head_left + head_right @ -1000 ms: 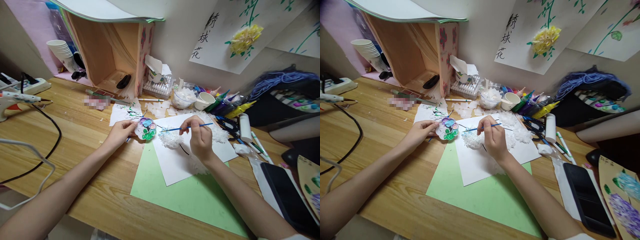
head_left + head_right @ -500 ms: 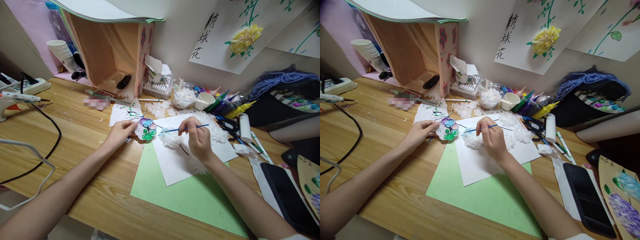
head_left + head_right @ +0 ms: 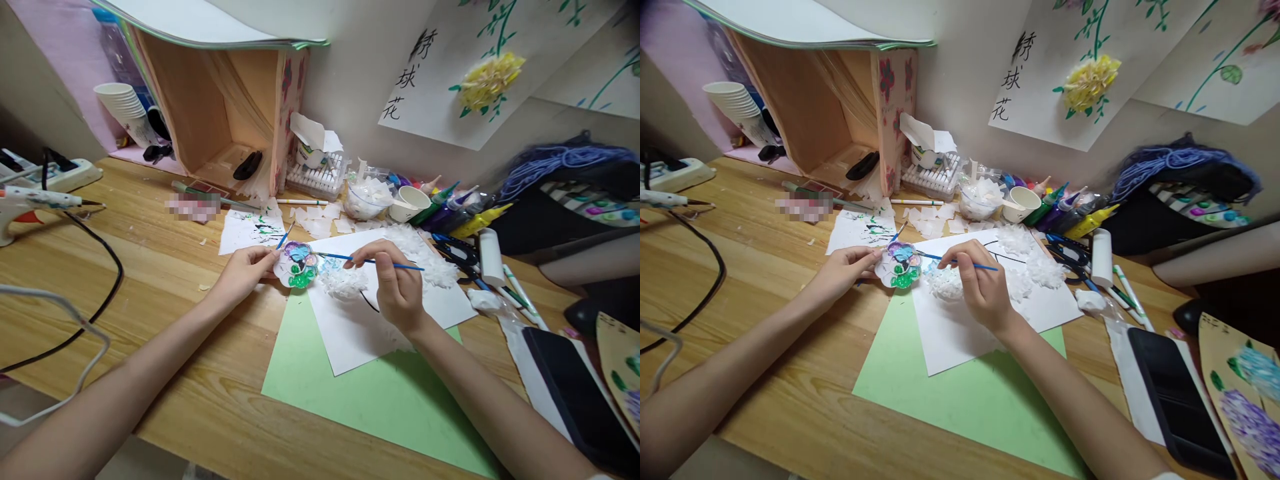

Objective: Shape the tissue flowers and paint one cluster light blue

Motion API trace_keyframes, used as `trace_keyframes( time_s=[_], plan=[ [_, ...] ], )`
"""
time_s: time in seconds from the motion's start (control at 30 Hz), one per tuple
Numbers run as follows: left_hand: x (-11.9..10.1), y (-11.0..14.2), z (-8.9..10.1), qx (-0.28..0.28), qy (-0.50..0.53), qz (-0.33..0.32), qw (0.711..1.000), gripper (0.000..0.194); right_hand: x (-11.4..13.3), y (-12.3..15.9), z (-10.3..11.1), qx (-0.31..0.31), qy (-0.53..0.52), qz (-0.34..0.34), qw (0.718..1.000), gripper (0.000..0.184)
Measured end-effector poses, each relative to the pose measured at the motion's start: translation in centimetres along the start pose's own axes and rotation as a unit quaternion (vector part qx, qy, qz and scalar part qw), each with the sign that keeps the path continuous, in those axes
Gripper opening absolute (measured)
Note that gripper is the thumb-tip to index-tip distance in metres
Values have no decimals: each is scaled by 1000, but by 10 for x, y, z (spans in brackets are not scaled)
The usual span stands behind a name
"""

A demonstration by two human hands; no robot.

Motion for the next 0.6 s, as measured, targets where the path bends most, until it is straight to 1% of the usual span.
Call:
trace_keyframes(
  time_s=[0.1, 0.13, 0.17, 0.2, 0.27, 0.3, 0.37, 0.43, 0.5, 0.6],
  plan=[
    [-1, 0, 1, 4, -8, -3, 1000, 35, 1, 0, -1, 14, 4, -5, 1000, 31],
    [-1, 0, 1, 5, -6, -3, 1000, 35, 3, 0, 0, 9, 4, -5, 1000, 32],
    [-2, 0, 3, 2, -2, -2, 1000, 35, 6, 0, 4, -8, -3, -3, 1000, 32],
    [-2, 0, 5, -3, 3, 0, 1000, 35, 9, 0, 10, -39, -16, 0, 999, 33],
    [-1, -1, 9, -17, 16, 8, 1000, 36, 14, 4, 24, -117, -47, -5, 992, 32],
    [0, -2, 12, -25, 22, 12, 999, 37, 15, 6, 30, -148, -52, -18, 987, 30],
    [3, -4, 15, -33, 37, 21, 999, 39, 13, 11, 37, -181, -37, -65, 981, 22],
    [6, -7, 17, -34, 40, 25, 998, 41, 8, 16, 36, -177, -2, -121, 977, 16],
    [9, -9, 19, -37, 34, 24, 998, 42, 5, 17, 34, -165, 15, -156, 974, 15],
    [10, -10, 20, -39, 18, 21, 999, 42, 8, 9, 35, -177, 16, -148, 973, 20]
  ],
)
Point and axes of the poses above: each hand's wrist, its own y-axis away from the middle knuckle, its own z-axis out of the back of the hand, x = y × z, the point moved 7 cm from there along -y, towards the middle knuckle, and after that the axes turned 8 degrees about -z, right-handed, at the moved point
